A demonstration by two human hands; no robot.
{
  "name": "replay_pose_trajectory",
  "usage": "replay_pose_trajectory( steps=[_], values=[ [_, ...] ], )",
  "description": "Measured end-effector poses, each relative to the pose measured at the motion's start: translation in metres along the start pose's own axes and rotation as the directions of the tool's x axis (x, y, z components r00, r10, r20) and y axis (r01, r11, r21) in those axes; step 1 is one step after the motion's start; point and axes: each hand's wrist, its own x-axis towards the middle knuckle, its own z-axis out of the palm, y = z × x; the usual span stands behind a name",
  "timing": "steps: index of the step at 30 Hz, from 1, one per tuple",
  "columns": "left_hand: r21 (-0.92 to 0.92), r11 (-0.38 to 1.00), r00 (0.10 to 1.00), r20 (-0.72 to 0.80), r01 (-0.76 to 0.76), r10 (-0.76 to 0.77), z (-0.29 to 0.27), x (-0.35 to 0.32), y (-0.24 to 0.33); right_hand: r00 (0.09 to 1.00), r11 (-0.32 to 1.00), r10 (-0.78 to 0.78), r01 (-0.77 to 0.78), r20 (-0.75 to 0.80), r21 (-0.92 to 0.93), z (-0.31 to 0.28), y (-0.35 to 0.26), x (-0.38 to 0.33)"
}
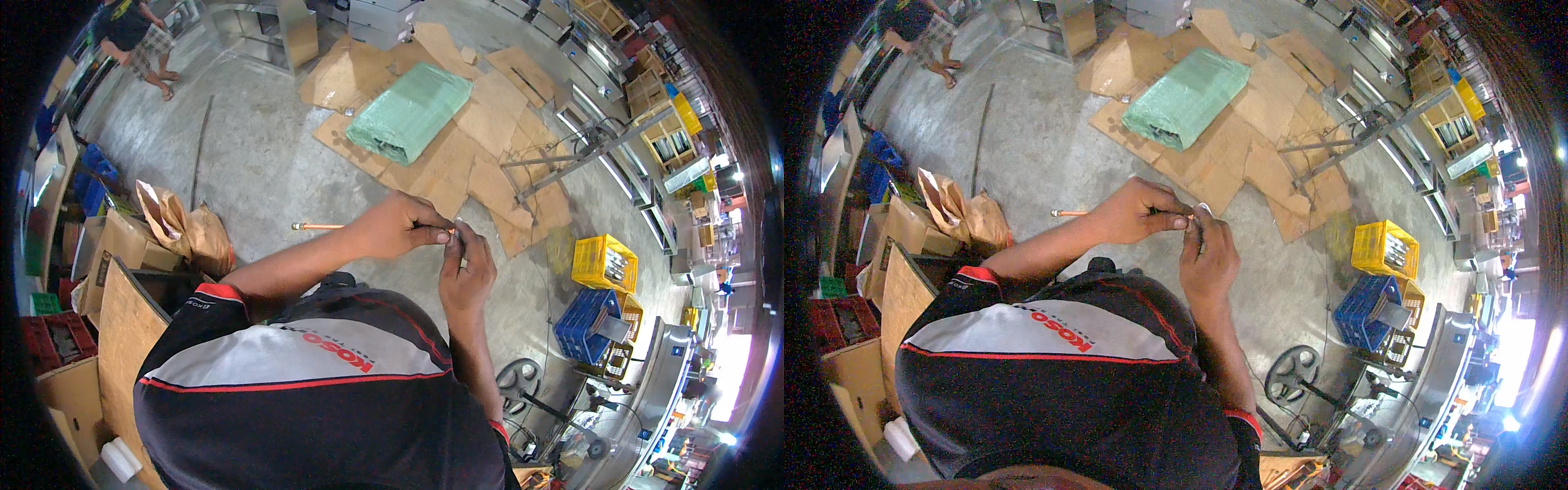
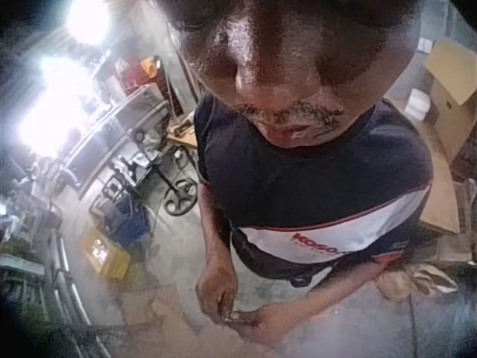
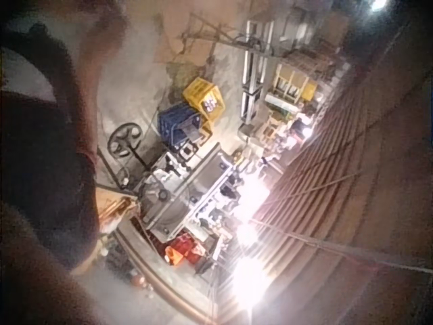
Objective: The person repeatedly wraps white tape around the ends of short copper tubes. They pick up each tube, apply tape by hand, and place the finished pieces on the table. The process is repeated for multiple tubes throughout the clip.
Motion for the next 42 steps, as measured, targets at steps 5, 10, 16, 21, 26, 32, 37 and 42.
replay_pose_trajectory(
  steps=[5,10,16,21,26,32,37,42],
  values=[
    [-0.299,0.933,0.979,0.108,0.2,-0.175,-0.009,-0.001,-0.002,0.999,0.998,-0.048,0.048,-0.011,0.04,0.001,-0.005,-0.002],
    [-0.549,0.79,0.96,0.093,0.272,-0.265,0.0,-0.004,-0.003,0.999,0.991,0.043,-0.046,0.027,0.124,-0.001,-0.011,-0.004],
    [-0.621,0.74,0.964,0.113,0.258,-0.241,0.006,-0.003,0.003,1.0,0.996,0.029,-0.029,0.005,0.089,-0.004,-0.013,-0.008],
    [-0.485,0.837,0.964,0.052,0.251,-0.259,0.014,-0.009,0.011,0.996,0.987,-0.005,0.019,-0.089,0.16,0.005,-0.006,-0.013],
    [-0.113,0.987,0.994,0.023,0.11,-0.108,0.01,-0.012,0.021,0.995,0.992,0.004,0.009,-0.104,0.127,0.0,-0.009,-0.019],
    [-0.111,0.99,0.987,0.126,-0.087,0.101,-0.004,-0.017,0.016,0.989,0.987,-0.008,0.031,-0.147,0.158,0.003,-0.013,-0.022],
    [-0.065,0.998,0.98,0.198,0.016,-0.003,-0.009,-0.019,0.021,0.995,0.985,0.054,-0.038,-0.087,0.17,0.003,-0.006,-0.027],
    [-0.082,0.996,0.994,0.103,-0.03,0.039,-0.004,-0.022,0.009,0.995,0.992,-0.079,0.085,-0.067,0.089,0.0,-0.005,-0.017]
  ],
)
